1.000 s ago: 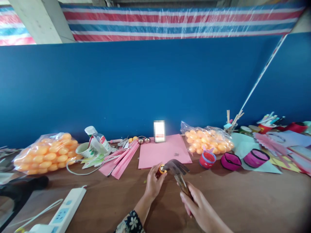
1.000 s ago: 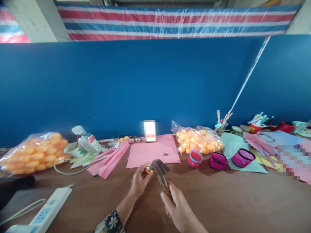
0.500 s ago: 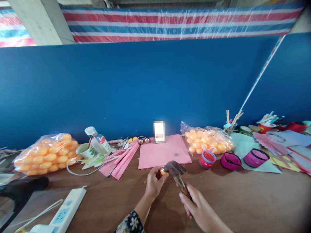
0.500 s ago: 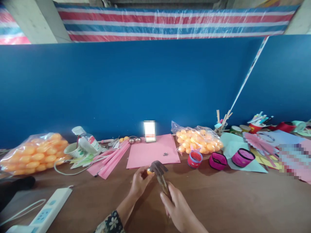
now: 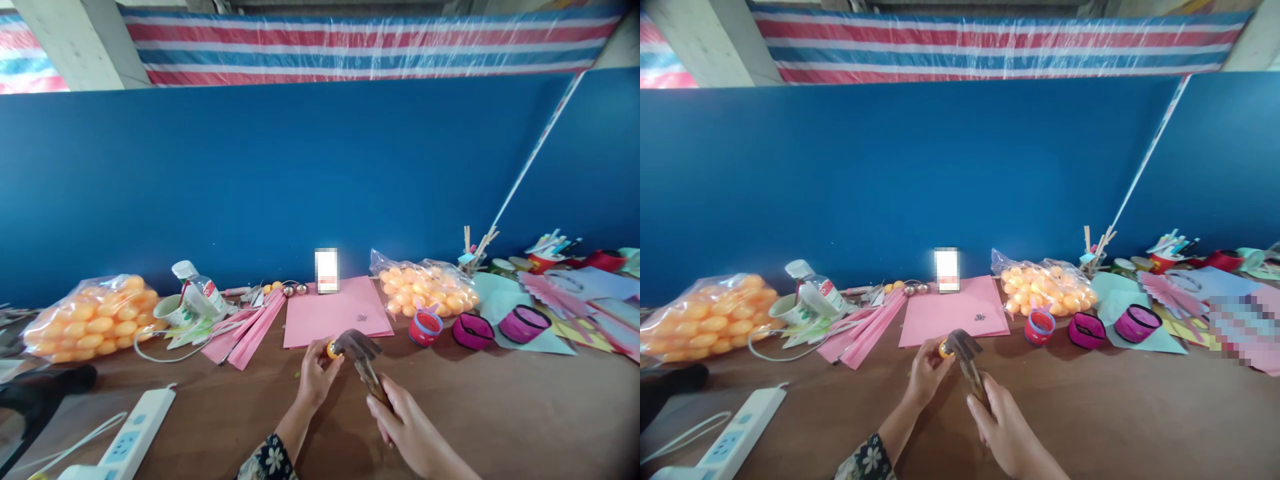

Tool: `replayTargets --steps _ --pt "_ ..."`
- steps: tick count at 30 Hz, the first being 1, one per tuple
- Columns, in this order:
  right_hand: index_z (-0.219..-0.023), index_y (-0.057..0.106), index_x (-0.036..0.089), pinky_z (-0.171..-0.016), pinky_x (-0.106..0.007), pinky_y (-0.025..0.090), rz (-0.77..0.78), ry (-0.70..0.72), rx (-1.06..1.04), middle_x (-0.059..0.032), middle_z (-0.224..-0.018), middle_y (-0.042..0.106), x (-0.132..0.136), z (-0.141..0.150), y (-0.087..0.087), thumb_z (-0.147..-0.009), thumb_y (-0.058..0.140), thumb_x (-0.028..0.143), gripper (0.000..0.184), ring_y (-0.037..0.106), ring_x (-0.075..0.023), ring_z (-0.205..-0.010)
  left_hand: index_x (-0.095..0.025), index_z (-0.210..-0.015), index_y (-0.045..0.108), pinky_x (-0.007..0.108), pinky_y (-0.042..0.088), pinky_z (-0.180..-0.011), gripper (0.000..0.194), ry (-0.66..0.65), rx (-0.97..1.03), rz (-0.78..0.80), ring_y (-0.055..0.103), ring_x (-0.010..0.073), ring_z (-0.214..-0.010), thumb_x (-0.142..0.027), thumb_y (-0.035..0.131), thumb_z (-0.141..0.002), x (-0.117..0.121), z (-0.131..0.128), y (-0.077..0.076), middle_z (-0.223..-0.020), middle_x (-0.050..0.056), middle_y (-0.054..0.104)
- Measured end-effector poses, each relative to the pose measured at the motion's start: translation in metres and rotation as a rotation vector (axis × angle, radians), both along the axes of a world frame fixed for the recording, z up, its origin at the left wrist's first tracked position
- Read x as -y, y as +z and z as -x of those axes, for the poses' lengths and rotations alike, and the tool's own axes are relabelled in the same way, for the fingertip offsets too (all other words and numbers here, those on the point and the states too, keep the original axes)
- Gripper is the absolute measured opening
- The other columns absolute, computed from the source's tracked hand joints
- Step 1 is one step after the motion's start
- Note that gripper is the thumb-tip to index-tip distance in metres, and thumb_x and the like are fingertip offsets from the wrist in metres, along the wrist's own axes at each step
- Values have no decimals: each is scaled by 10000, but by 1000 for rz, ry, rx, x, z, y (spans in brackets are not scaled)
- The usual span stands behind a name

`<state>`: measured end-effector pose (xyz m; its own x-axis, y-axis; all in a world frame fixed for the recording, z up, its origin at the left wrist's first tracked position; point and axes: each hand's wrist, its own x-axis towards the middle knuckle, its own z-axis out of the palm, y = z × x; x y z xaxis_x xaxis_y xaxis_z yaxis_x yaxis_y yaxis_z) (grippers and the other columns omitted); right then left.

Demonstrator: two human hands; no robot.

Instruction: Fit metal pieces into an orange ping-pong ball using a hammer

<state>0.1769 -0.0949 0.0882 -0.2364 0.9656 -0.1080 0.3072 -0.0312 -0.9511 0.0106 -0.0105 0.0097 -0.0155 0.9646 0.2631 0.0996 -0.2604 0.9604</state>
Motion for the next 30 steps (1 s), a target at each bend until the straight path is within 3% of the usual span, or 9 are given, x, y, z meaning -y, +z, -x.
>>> replayTargets --steps 13,26,30 --pt "-844 433 175 -443 -179 349 7 -2 23 81 -504 375 1 -2 -3 -847 380 361 194 386 -75 -422 -164 -982 581 319 485 -794 337 19 7 -17 585 194 -908 -221 640 -656 -3 -1 -8 -995 85 597" --pt "-914 449 170 -459 -179 353 -19 -8 -2 74 -521 392 2 -1 1 -844 381 362 216 387 -73 -435 -163 -1029 574 326 474 -828 380 1 40 9 581 197 -939 -245 640 -664 -1 -1 -4 -1035 90 602" --pt "-856 448 172 -425 -172 337 3 -7 -6 75 -510 394 1 -1 0 -831 398 377 213 380 -69 -418 -152 -1013 582 328 470 -839 385 -19 75 36 581 199 -944 -255 653 -648 -1 -1 -3 -1027 91 610"
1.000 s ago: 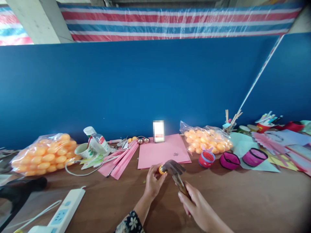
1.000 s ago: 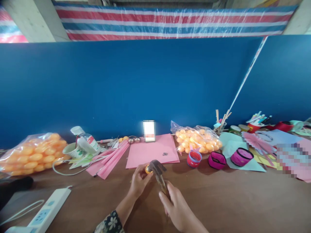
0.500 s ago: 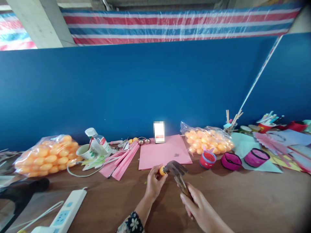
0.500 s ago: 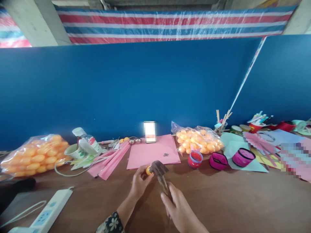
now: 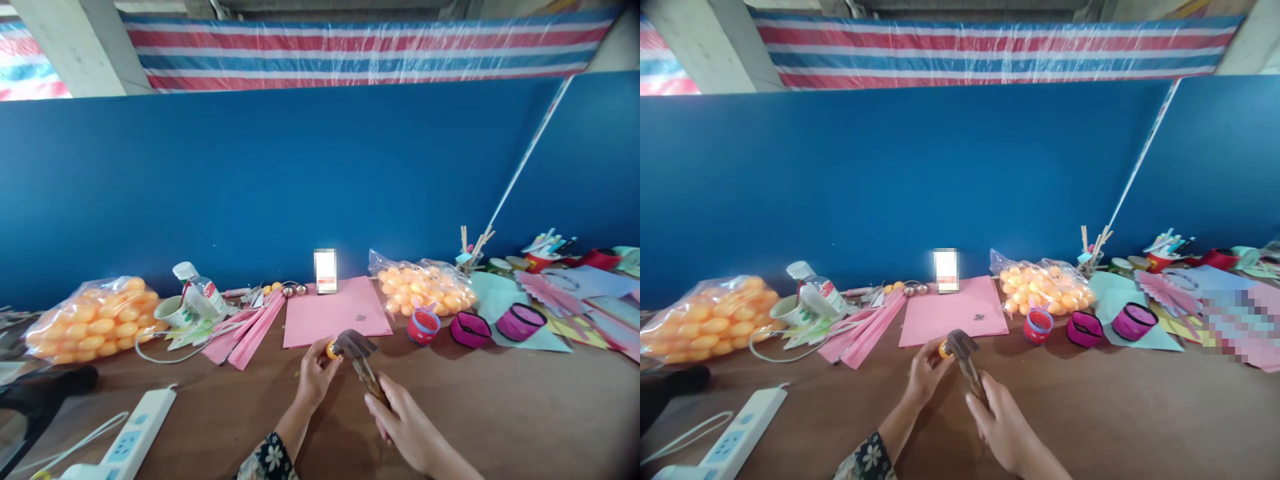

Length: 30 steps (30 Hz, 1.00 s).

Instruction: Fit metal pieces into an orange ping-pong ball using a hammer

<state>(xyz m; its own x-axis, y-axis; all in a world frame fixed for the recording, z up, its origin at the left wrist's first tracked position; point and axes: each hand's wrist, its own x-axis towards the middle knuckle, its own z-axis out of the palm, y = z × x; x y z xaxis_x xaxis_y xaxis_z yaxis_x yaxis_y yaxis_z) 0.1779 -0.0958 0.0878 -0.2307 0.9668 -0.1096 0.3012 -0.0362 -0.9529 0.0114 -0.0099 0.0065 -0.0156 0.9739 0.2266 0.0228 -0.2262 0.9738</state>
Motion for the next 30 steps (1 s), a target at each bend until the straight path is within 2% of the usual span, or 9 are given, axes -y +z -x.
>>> replayTargets --steps 6,12,16,19,23,30 --pt "-864 440 176 -435 -171 338 -25 9 0 77 -505 399 -2 0 3 -843 375 359 195 382 -68 -418 -167 -1048 565 333 475 -825 398 25 -41 -23 584 197 -931 -243 642 -664 0 0 -2 -1031 94 603" --pt "-829 448 179 -433 -175 338 9 2 39 81 -478 388 -2 1 6 -820 412 369 194 388 -77 -417 -154 -994 599 320 490 -792 375 41 -51 -26 597 197 -897 -261 661 -640 0 0 0 -978 89 623" --pt "-847 449 179 -450 -178 344 -36 -14 26 82 -486 381 0 -1 4 -840 384 386 217 390 -76 -421 -181 -1033 586 297 499 -766 398 54 -62 -32 605 184 -874 -274 648 -651 0 0 0 -991 72 626" --pt "-813 440 181 -430 -174 330 -22 3 31 86 -470 378 -2 -1 -1 -836 396 375 200 374 -71 -403 -168 -991 605 296 505 -753 381 60 -50 -8 612 190 -858 -278 664 -631 0 0 -2 -972 78 637" --pt "-822 429 178 -413 -172 317 -13 4 13 86 -472 386 -2 -1 -3 -842 386 365 192 363 -68 -396 -146 -977 598 308 501 -772 396 67 5 29 614 191 -860 -285 675 -614 -1 -1 -3 -963 88 637" --pt "-790 403 186 -418 -175 316 -19 -1 -23 73 -530 407 0 -5 6 -855 366 374 203 363 -60 -405 -155 -1024 552 335 467 -849 403 42 61 25 593 188 -924 -257 649 -646 -1 0 0 -1018 86 612"
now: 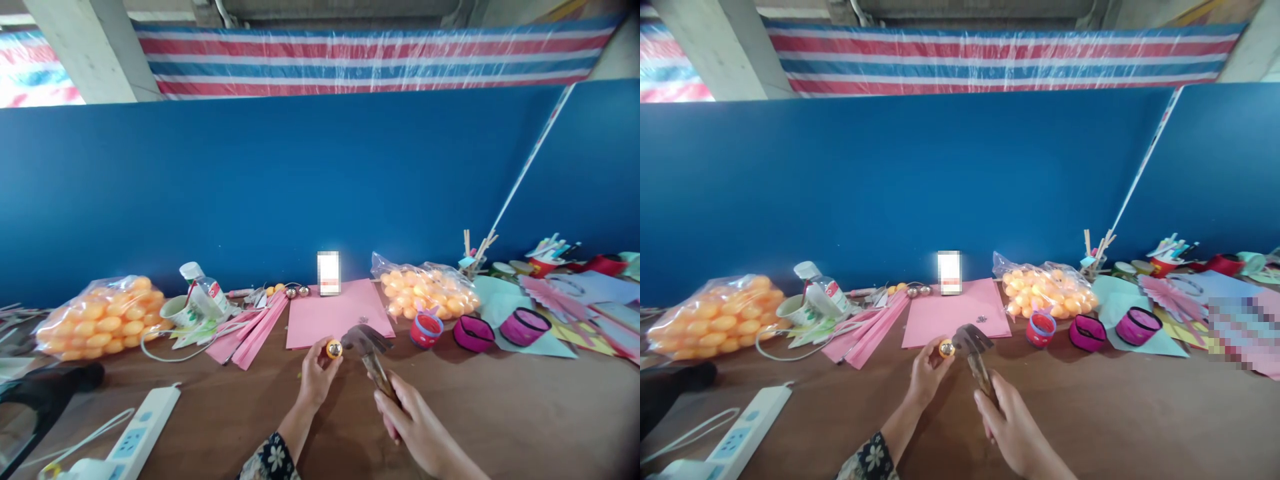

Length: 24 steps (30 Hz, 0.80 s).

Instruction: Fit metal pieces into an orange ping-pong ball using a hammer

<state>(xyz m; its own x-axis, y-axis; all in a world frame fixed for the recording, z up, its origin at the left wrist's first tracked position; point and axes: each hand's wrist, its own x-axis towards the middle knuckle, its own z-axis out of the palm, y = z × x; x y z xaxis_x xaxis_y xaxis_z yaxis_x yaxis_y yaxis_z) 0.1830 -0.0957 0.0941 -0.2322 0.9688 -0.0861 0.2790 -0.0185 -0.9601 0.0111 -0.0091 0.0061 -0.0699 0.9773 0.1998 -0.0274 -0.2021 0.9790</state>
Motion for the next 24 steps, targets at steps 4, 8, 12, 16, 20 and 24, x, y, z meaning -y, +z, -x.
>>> replayTargets --steps 4,8,12,16,20,24 --pt "-783 411 183 -427 -172 322 -2 16 10 82 -494 388 -1 4 -7 -852 372 356 190 370 -61 -404 -147 -996 559 330 460 -850 382 -14 37 -7 591 192 -921 -217 655 -632 0 -1 0 -996 89 616" --pt "-815 426 174 -414 -169 323 21 27 20 89 -479 377 -1 7 -10 -848 379 359 193 367 -61 -393 -144 -962 561 316 476 -807 374 9 60 -7 597 188 -881 -193 669 -608 0 -1 1 -954 83 616" --pt "-829 429 173 -431 -168 332 14 25 16 86 -488 380 -1 7 -7 -853 366 362 200 369 -61 -404 -146 -983 554 310 469 -816 374 -5 71 -26 592 178 -884 -201 656 -628 0 -1 3 -960 81 613" --pt "-835 440 171 -440 -171 339 17 21 47 83 -481 389 -3 7 -8 -844 383 362 200 382 -68 -416 -136 -976 577 308 479 -803 383 -37 68 34 605 186 -867 -229 666 -615 0 -1 3 -940 88 636" --pt "-886 436 176 -439 -170 338 5 9 39 79 -504 401 -2 6 -9 -855 366 359 198 387 -68 -421 -141 -1028 579 317 479 -814 414 -40 65 46 611 190 -872 -263 647 -639 0 -1 4 -951 85 648" --pt "-889 431 177 -439 -174 348 14 19 31 84 -495 384 0 6 -11 -856 367 350 187 395 -72 -417 -123 -1053 580 336 469 -838 440 -53 72 50 609 207 -901 -271 645 -643 1 0 4 -992 108 644"
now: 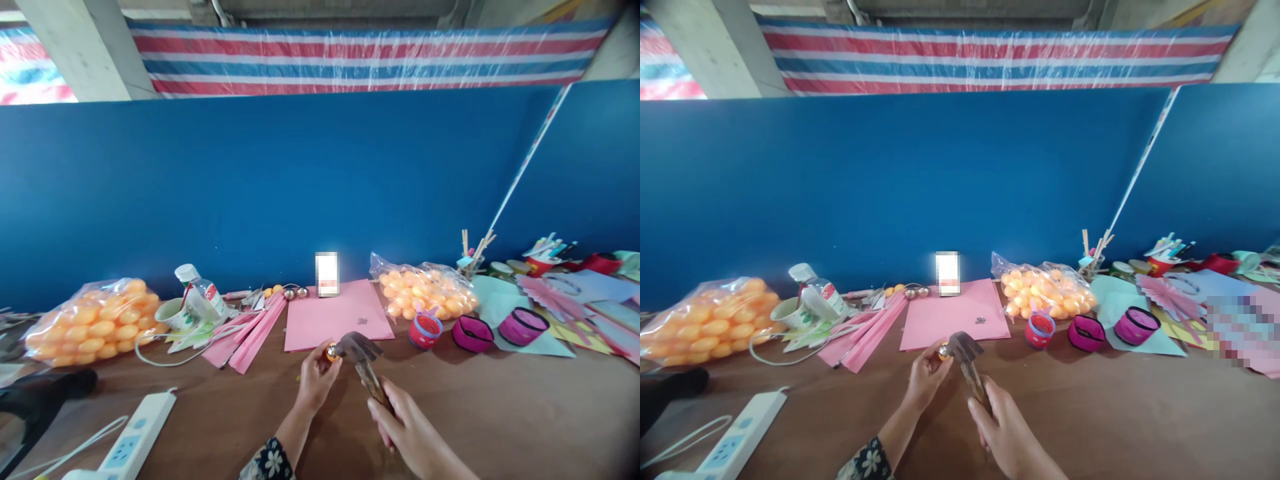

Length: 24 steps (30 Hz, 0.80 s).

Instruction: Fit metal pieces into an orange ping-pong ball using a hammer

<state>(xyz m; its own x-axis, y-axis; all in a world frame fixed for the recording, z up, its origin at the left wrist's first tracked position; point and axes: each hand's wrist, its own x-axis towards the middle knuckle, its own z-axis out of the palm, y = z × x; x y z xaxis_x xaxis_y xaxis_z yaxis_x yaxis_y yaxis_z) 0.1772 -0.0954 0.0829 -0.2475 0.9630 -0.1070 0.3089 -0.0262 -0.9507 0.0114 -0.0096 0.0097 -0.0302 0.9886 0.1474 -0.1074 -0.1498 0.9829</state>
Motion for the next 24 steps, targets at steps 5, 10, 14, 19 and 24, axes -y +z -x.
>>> replayTargets --steps 5,10,14,19,24 --pt "-858 430 177 -445 -174 355 0 -4 6 76 -523 390 1 -1 -4 -858 357 346 184 392 -69 -430 -119 -1090 559 334 449 -872 435 -19 -40 -23 599 199 -931 -247 614 -678 0 0 -2 -1034 114 630" --pt "-910 450 167 -455 -176 362 -20 3 44 77 -523 381 2 1 1 -845 385 347 202 404 -73 -436 -115 -1063 579 319 456 -861 425 -37 -73 -6 598 204 -932 -245 625 -661 1 -1 1 -1016 113 636" --pt "-872 460 169 -451 -175 362 -50 7 79 72 -531 390 4 -3 12 -858 359 370 226 403 -72 -428 -115 -1081 562 309 470 -841 456 -6 -81 1 605 203 -917 -261 633 -654 0 1 -2 -1007 112 639" --pt "-868 486 195 -553 -207 395 -235 -29 321 10 -644 545 7 -37 18 -867 346 344 205 511 -111 -535 -137 -1107 541 318 474 -835 466 54 -145 -6 613 197 -899 -295 616 -675 -2 5 -5 -1026 101 634" --pt "-894 516 207 -633 -240 376 -365 -51 750 -30 -801 605 10 -87 5 -818 448 274 122 571 -162 -709 -135 -1049 575 326 460 -863 449 62 -188 29 597 214 -949 -328 632 -648 -4 7 -3 -1048 104 628"
